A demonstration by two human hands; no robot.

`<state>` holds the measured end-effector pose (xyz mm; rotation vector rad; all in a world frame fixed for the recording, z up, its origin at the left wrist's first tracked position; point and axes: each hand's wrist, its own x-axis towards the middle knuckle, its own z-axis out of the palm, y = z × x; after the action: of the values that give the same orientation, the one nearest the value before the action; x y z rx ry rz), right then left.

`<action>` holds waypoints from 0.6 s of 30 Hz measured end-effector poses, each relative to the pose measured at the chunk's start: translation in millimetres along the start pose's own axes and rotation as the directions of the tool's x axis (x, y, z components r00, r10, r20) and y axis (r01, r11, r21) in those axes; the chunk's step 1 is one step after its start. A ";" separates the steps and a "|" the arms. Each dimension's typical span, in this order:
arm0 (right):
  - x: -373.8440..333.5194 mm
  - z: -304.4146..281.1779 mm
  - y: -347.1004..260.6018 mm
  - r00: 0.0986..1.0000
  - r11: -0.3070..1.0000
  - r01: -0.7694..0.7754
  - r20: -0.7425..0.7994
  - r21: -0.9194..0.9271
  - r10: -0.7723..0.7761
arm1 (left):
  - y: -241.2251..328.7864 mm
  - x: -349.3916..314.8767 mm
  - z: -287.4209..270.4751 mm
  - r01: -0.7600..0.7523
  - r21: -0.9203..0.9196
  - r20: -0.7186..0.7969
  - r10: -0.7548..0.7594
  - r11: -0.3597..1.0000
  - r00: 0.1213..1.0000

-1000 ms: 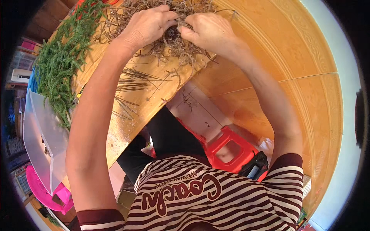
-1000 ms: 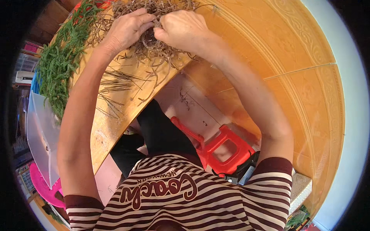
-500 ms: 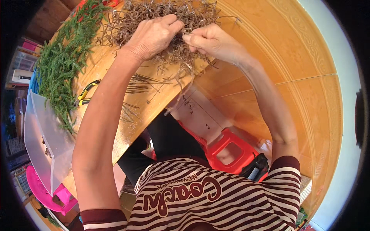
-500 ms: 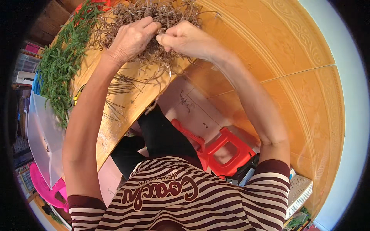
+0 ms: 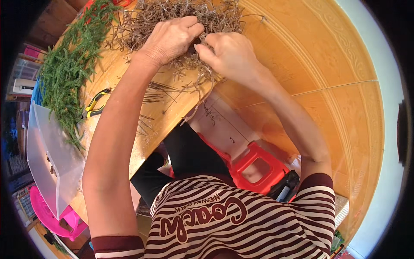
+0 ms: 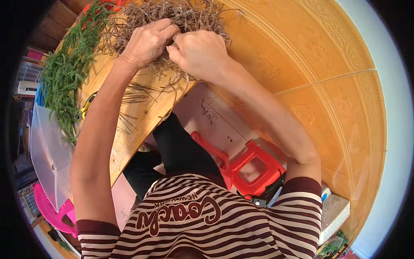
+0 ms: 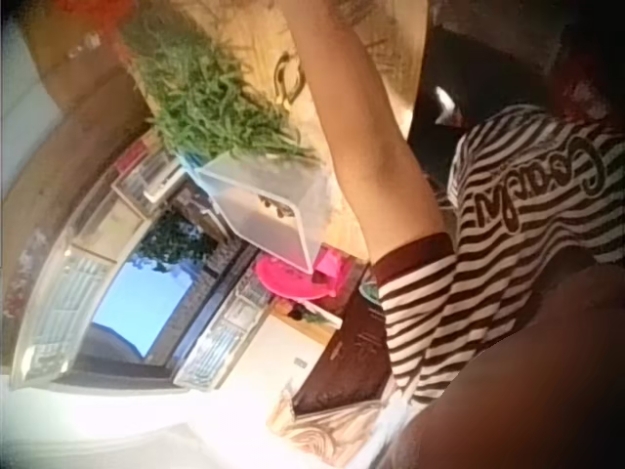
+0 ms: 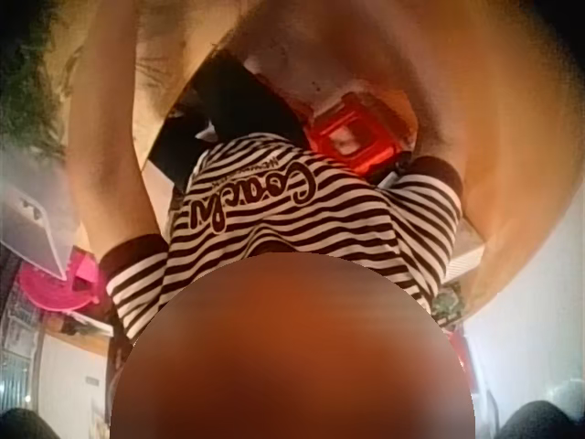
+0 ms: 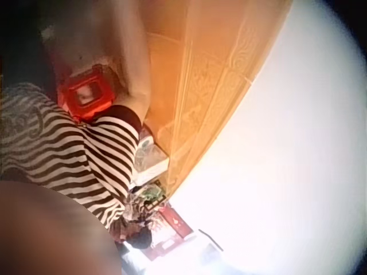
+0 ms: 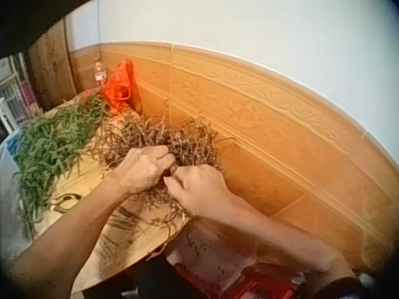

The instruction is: The person is manually sorting and untangling bunches of dried plant roots on a wooden table, placing cleaned parts into containers.

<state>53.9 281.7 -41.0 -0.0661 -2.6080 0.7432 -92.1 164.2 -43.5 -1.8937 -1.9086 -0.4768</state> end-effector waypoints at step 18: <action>10.6 -43.5 -27.5 0.934 0.609 -0.348 0.317 0.713 0.163 | -18.4 4.5 1.8 0.381 -0.613 0.043 -0.453 0.692 0.891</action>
<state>64.2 281.2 10.5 -0.1132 -2.2573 2.0145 -110.5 168.6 -41.9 -1.6780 -2.2956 -1.4752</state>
